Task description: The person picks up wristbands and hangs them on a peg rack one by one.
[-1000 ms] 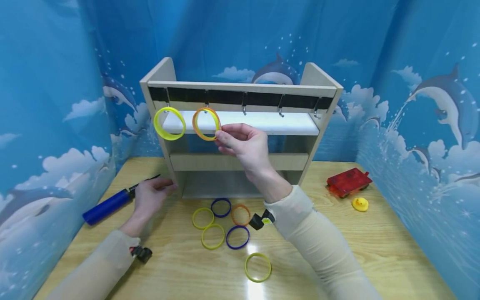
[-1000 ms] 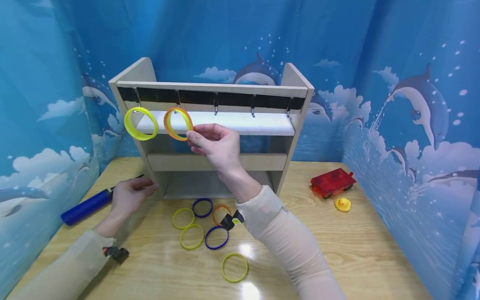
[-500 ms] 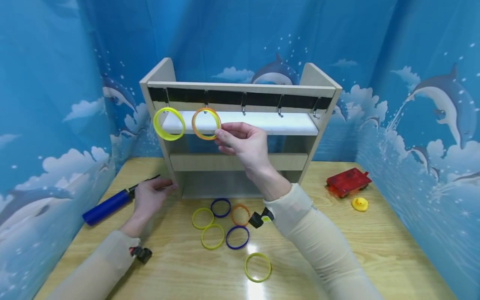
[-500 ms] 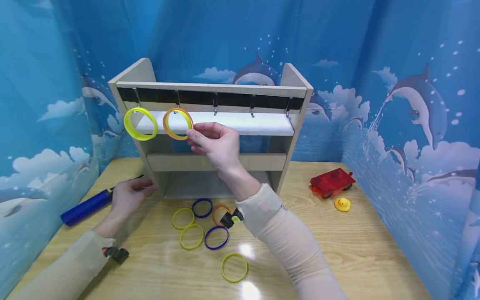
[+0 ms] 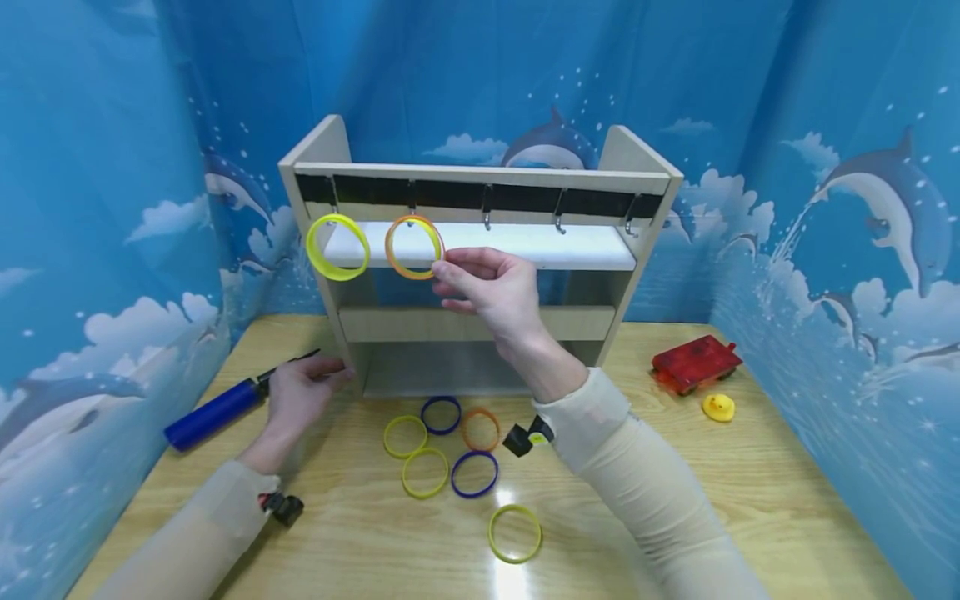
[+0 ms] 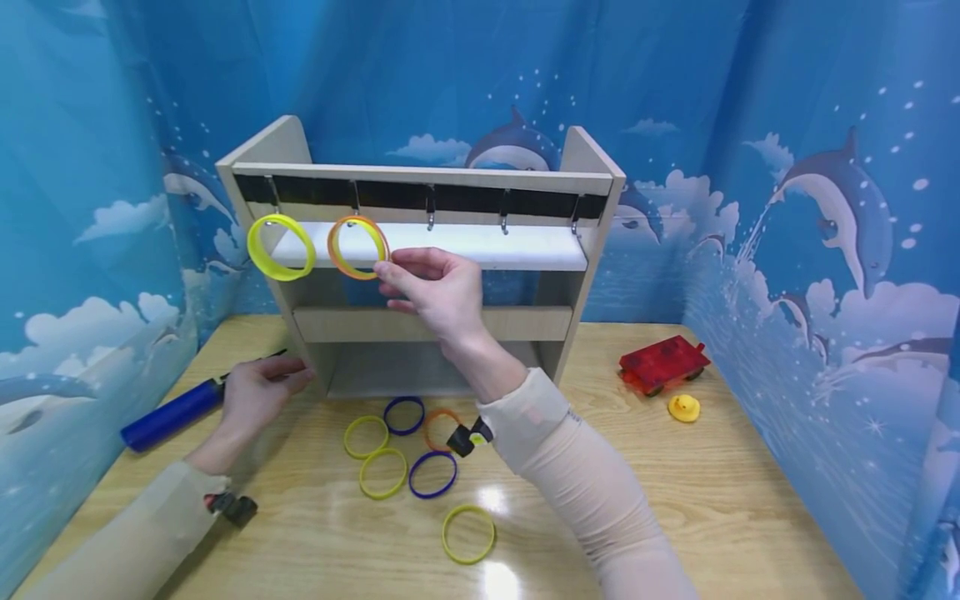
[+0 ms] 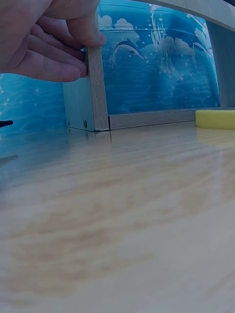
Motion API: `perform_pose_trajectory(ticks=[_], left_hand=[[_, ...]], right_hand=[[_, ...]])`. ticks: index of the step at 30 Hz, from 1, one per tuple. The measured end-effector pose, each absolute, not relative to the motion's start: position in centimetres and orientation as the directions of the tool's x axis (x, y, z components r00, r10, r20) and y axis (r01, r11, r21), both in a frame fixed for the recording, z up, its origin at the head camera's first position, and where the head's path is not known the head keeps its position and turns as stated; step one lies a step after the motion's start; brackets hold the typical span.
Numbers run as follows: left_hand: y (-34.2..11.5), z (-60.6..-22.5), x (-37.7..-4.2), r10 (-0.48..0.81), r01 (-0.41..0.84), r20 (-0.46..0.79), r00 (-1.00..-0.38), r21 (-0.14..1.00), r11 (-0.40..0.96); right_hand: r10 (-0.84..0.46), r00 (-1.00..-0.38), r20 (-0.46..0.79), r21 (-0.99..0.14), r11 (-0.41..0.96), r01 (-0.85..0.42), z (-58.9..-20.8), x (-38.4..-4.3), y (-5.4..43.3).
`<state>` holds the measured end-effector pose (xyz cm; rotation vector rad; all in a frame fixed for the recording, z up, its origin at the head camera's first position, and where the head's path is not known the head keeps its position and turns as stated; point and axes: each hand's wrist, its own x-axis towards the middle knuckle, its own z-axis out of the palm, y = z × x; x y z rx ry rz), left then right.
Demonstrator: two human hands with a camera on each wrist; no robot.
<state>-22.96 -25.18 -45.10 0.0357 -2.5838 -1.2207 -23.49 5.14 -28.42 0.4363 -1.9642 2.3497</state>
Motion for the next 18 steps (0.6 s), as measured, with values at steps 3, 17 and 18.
perform_pose_trajectory(ticks=[3, 17, 18], left_hand=[[-25.1, -45.1, -23.0, -0.143, 0.094, 0.239, -0.960, 0.761, 0.641], [-25.3, -45.3, -23.1, -0.140, 0.096, 0.241, -0.960, 0.756, 0.647], [-25.2, -45.2, -23.1, -0.140, 0.097, 0.244, -0.960, 0.754, 0.649]], right_hand=[[-0.149, -0.959, 0.241, -0.962, -0.167, -0.216, -28.5, -23.5, 5.5], [-0.236, -0.957, 0.167, -0.967, 0.151, -0.205, -33.1, -21.8, 10.9], [-0.245, -0.959, 0.145, -0.964, 0.184, -0.193, -33.8, -21.6, 11.5]])
